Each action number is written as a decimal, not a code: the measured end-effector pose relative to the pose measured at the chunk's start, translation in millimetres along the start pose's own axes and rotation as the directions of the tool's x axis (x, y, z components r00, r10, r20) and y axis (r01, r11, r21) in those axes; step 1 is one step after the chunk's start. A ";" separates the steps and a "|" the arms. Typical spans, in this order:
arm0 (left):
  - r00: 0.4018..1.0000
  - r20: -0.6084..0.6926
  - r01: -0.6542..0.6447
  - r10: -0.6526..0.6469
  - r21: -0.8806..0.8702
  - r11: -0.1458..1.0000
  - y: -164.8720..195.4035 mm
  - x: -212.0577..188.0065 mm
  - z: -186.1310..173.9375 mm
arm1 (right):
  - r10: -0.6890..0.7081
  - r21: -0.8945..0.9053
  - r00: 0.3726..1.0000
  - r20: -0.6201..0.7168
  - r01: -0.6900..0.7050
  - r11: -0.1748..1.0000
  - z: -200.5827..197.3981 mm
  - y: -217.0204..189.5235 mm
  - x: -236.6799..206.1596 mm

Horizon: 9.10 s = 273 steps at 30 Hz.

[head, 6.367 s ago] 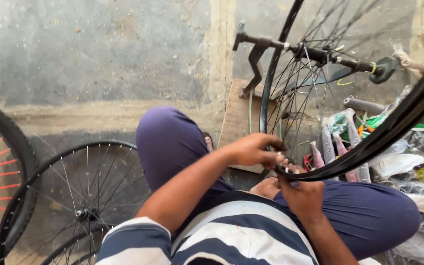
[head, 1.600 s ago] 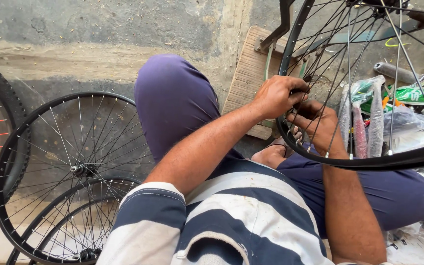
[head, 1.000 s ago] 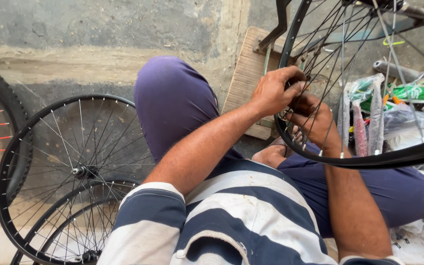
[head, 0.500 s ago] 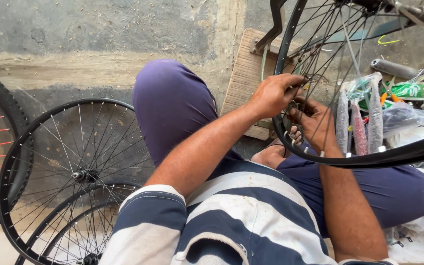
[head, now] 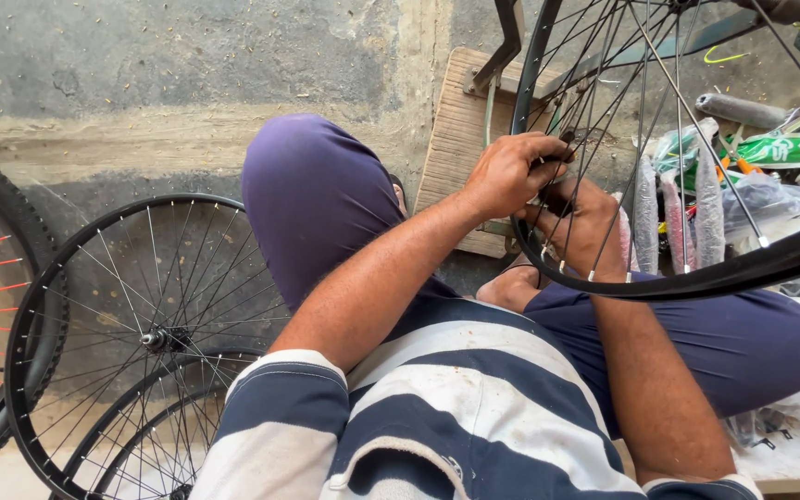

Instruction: The person sits on the floor and adjusts the spokes of a bicycle wheel mounted on a truing stand. They use a spoke wrench to tighten or loosen individual spokes, periodically spinning the wheel to check alignment. The person also uses a red tool to make adjustments to the hub area.

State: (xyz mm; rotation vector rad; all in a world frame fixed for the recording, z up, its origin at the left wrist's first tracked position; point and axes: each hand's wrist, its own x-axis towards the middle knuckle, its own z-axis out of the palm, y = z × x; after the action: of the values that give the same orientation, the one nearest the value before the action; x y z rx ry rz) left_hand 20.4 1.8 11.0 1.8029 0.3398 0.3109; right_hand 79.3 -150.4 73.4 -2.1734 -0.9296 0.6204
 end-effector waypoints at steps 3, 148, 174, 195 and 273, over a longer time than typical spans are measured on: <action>1.000 0.009 -0.001 0.001 -0.015 1.000 -1.5 -0.1 1.2 | -0.103 -0.187 0.994 -0.022 0.097 0.978 3.4 5.2 -2.0; 0.971 0.044 0.228 -0.236 0.137 0.964 -11.7 17.5 0.3 | 0.298 0.147 0.933 0.204 -0.330 0.933 -12.5 43.5 6.7; 0.923 -0.085 -0.382 0.375 -0.096 0.919 156.6 -58.5 -32.1 | 0.228 0.413 0.969 0.095 -0.246 0.877 -2.7 86.4 0.6; 0.895 0.197 -0.437 0.401 0.573 0.693 99.1 -106.1 -15.8 | 0.374 0.379 0.896 -0.240 -0.268 0.886 -33.3 80.4 -4.1; 0.928 0.289 -0.050 -0.234 0.721 0.691 7.6 -19.8 4.7 | 0.338 0.377 0.911 -0.237 -0.235 0.896 -30.0 83.8 2.9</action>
State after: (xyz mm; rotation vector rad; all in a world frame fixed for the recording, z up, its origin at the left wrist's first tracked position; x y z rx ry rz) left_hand 4.5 -11.9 16.5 2.5604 0.3103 -0.2923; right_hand 136.8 -203.0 30.4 -2.0243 -0.3081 0.5260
